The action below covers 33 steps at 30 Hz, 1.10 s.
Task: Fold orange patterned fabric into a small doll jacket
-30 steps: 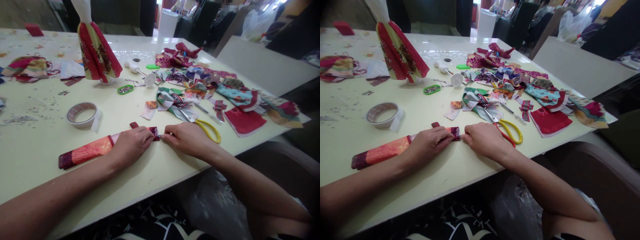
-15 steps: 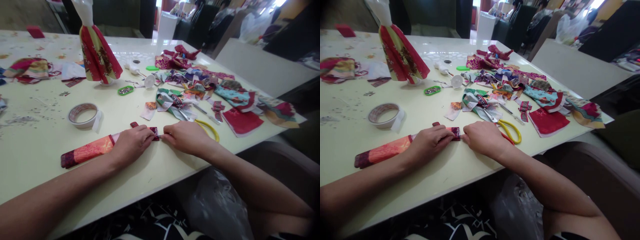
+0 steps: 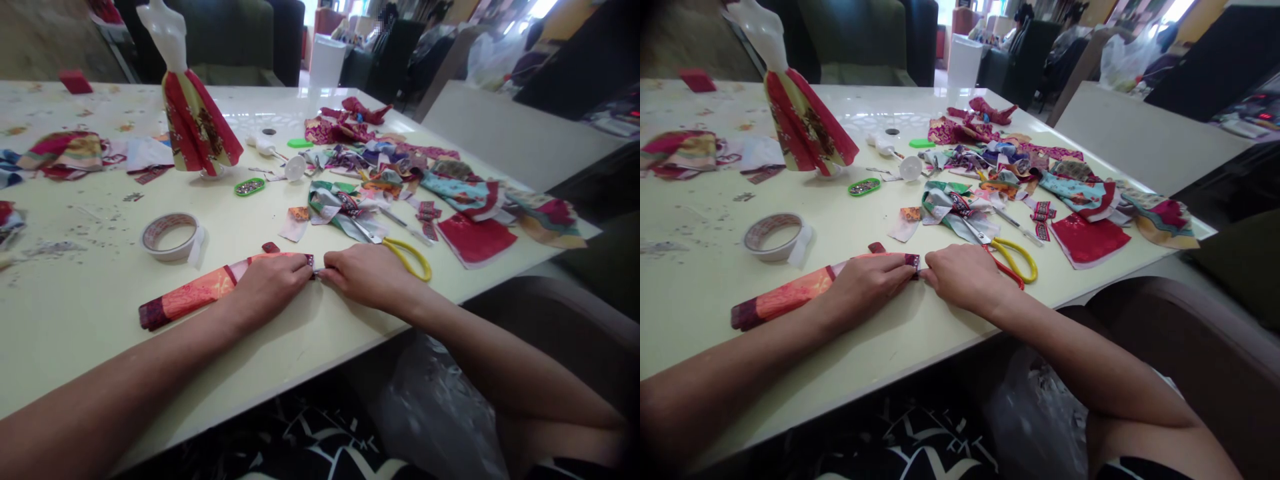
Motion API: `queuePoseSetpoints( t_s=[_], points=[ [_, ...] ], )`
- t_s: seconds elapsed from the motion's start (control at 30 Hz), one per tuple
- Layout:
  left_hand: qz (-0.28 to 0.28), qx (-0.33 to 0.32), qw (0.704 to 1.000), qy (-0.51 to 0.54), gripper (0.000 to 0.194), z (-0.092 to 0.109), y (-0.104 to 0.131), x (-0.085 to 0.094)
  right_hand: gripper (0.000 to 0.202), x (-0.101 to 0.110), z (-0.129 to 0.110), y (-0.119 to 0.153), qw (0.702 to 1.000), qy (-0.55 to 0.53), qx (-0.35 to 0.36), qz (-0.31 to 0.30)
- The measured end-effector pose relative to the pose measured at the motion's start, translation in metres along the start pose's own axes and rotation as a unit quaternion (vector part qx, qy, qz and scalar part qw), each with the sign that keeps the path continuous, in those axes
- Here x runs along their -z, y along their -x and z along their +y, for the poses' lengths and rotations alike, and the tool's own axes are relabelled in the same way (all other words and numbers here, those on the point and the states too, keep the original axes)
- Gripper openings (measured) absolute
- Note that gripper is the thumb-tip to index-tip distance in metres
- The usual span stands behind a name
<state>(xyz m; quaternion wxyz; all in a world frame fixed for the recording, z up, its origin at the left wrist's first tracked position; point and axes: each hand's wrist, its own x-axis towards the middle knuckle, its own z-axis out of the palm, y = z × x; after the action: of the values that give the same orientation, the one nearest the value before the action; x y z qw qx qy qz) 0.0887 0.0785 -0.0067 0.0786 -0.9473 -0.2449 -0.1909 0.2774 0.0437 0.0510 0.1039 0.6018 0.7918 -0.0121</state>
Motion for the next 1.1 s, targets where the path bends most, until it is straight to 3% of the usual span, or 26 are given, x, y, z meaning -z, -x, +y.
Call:
queuePoseSetpoints(
  t_s=[0.17,0.37,0.67,0.8,0.97,1.1],
  points=[
    [-0.023,-0.038,0.999,-0.009,0.026,0.000,0.000,0.003,0.032,-0.004,0.006,0.009,1.000,0.005,-0.013,0.010],
    [-0.010,0.076,0.990,0.117,0.020,-0.003,0.000,-0.002,0.031,-0.008,0.007,0.018,0.998,-0.021,-0.019,0.049],
    [-0.003,0.063,0.992,0.106,0.020,-0.004,0.004,-0.001,0.027,-0.010,-0.001,0.018,0.999,-0.014,0.017,0.038],
    [-0.012,0.099,0.987,0.123,0.021,-0.005,0.007,0.003,0.028,-0.009,0.001,0.018,0.999,-0.010,0.022,0.034],
    [-0.016,0.148,0.968,0.200,0.019,-0.004,0.004,0.010,0.028,-0.010,0.000,0.016,0.999,-0.009,0.020,0.036],
    [-0.003,0.233,0.923,0.308,0.018,0.003,-0.002,0.020,0.027,-0.012,0.000,0.017,0.999,-0.009,0.017,0.040]
  ],
)
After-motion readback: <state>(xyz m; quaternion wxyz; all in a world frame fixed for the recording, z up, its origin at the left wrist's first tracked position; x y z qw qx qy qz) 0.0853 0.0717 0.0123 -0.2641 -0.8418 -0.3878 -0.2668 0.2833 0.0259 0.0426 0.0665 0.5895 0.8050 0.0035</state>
